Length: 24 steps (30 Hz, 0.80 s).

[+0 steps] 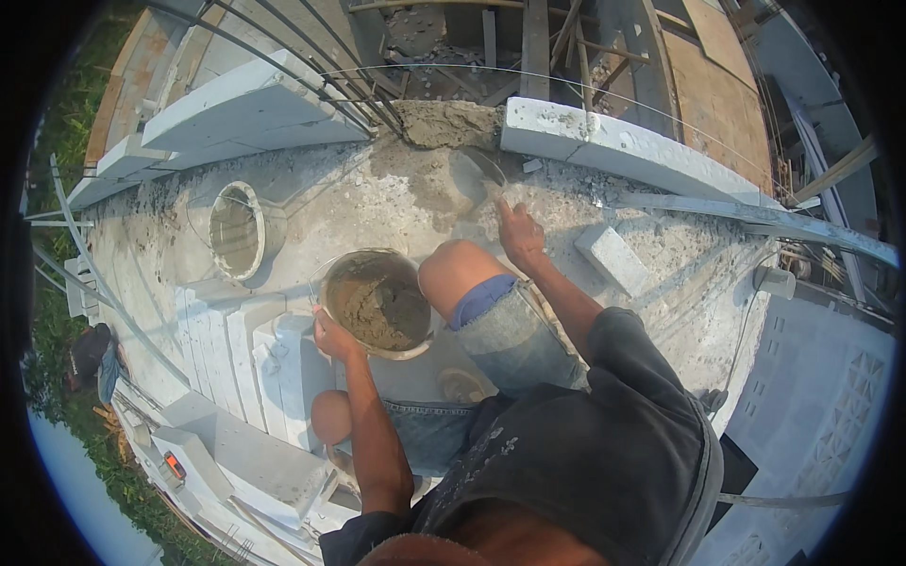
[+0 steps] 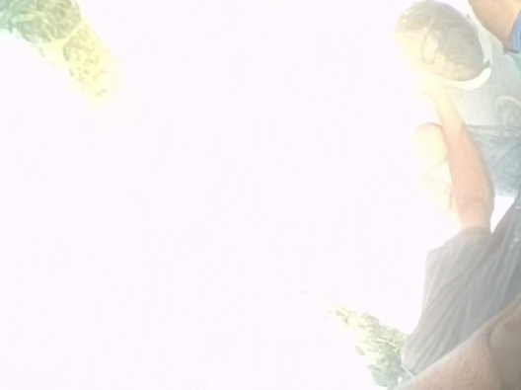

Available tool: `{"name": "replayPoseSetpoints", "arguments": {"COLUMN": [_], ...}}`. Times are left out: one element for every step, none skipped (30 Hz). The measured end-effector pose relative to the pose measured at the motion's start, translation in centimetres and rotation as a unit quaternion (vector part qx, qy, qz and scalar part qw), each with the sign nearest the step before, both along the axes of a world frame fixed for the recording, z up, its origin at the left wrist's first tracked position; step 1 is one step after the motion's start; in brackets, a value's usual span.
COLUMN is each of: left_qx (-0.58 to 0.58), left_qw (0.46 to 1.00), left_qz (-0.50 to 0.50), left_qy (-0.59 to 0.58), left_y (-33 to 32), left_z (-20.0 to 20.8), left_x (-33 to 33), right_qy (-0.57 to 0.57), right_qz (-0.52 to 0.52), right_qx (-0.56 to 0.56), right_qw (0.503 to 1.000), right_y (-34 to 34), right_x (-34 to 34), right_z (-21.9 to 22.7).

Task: Apply mortar and lay lightweight concrete blocks on a wall during house construction.

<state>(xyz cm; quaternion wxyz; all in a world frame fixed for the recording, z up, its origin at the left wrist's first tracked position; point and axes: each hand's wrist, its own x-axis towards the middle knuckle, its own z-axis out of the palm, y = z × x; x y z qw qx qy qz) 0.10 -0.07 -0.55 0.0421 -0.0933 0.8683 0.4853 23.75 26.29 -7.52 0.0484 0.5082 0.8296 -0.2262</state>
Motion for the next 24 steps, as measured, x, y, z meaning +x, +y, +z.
{"name": "replayPoseSetpoints", "arguments": {"left_qx": [-0.010, -0.019, -0.027, -0.020, -0.013, -0.011, -0.013, -0.016, -0.011, -0.020, -0.029, -0.028, -0.031, -0.038, -0.034, -0.029, -0.031, -0.021, -0.010, -0.004, 0.002, -0.019, -0.042, -0.038], "left_qw": [1.000, 1.000, 1.000, 1.000, 1.000, 1.000, 1.000, 1.000, 1.000, 1.000, 1.000, 0.999, 0.999, 0.998, 0.999, 0.999, 0.998, 0.999, 1.000, 1.000, 1.000, 0.999, 0.999, 0.998], "left_qz": [0.001, 0.005, 0.001, 0.008, 0.022, 0.015, 0.011, 0.021, 0.006, 0.007, 0.011, 0.011, 0.000, -0.007, -0.014, -0.012, -0.002, -0.010, -0.004, 0.000, 0.003, 0.002, 0.015, 0.009], "left_qy": [0.005, 0.000, 0.007, 0.014, 0.005, 0.022, 0.017, -0.006, 0.015, 0.015, -0.003, 0.017, -0.010, -0.046, -0.039, -0.042, -0.053, -0.045, -0.017, -0.001, 0.015, 0.028, 0.012, 0.039], "left_y": [-0.1, -0.2, -0.3, -0.3, -0.3, -0.3, -0.3, -0.3, -0.3, -0.3, -0.3, -0.4, -0.6, -0.7, -0.8, -0.8, -0.9, -0.9, -0.9, -0.9, -0.9, -0.9, -0.8, -0.8], "left_z": [0.0, 0.0, -0.1, -0.2, -0.2, -0.3, -0.3, -0.2, -0.1, 0.0, 0.2, 0.4, 0.5, 0.6, 0.6, 0.6, 0.4, 0.2, 0.0, -0.3, -0.4, -0.5, -0.6, -0.5], "left_x": [0.1, 0.2, 0.2, 0.3, 0.3, 0.3, 0.4, 0.4, 0.4, 0.5, 0.5, 0.5, 0.5, 0.4, 0.3, 0.2, 0.1, 0.1, 0.0, 0.0, -0.1, -0.1, -0.1, -0.2], "right_qy": [-0.011, 0.021, -0.004, 0.013, 0.005, 0.006, 0.025, 0.044, 0.031, 0.035, 0.040, 0.020, 0.010, 0.035, 0.030, -0.014, 0.021, 0.002, -0.029, -0.017, 0.000, 0.043, 0.040, 0.033], "right_qz": [0.009, 0.004, -0.011, -0.024, -0.040, -0.040, -0.056, -0.081, -0.060, -0.049, -0.035, -0.017, -0.004, -0.010, 0.029, 0.061, 0.068, 0.116, 0.163, 0.166, 0.159, 0.157, 0.129, 0.138], "right_qx": [0.041, 0.104, 0.118, 0.125, 0.114, 0.113, 0.089, 0.086, 0.073, 0.051, 0.072, 0.061, 0.072, 0.099, 0.115, 0.110, 0.132, 0.143, 0.143, 0.153, 0.145, 0.165, 0.130, 0.117], "right_qw": [0.999, 0.994, 0.993, 0.992, 0.993, 0.993, 0.994, 0.992, 0.995, 0.997, 0.996, 0.998, 0.997, 0.994, 0.992, 0.992, 0.989, 0.983, 0.976, 0.974, 0.977, 0.973, 0.982, 0.983], "right_y": [0.2, 0.7, 1.5, 2.6, 3.6, 4.6, 5.2, 5.6, 5.7, 5.7, 5.5, 5.4, 5.3, 5.3, 5.5, 5.8, 6.1, 6.3, 6.5, 6.5, 6.4, 5.9, 5.2, 4.3], "right_x": [-1.4, -2.9, -4.5, -5.9, -7.2, -8.4, -9.4, -10.2, -10.8, -11.3, -11.7, -12.1, -12.4, -12.7, -13.0, -13.3, -13.6, -13.7, -13.8, -13.6, -13.2, -12.6, -11.7, -10.7], "right_z": [0.0, 0.0, 0.0, 0.1, 0.0, -0.1, -0.2, -0.5, -0.7, -1.0, -1.2, -1.3, -1.4, -1.4, -1.3, -1.1, -0.7, -0.4, 0.1, 0.6, 1.2, 1.7, 2.1, 2.4]}}
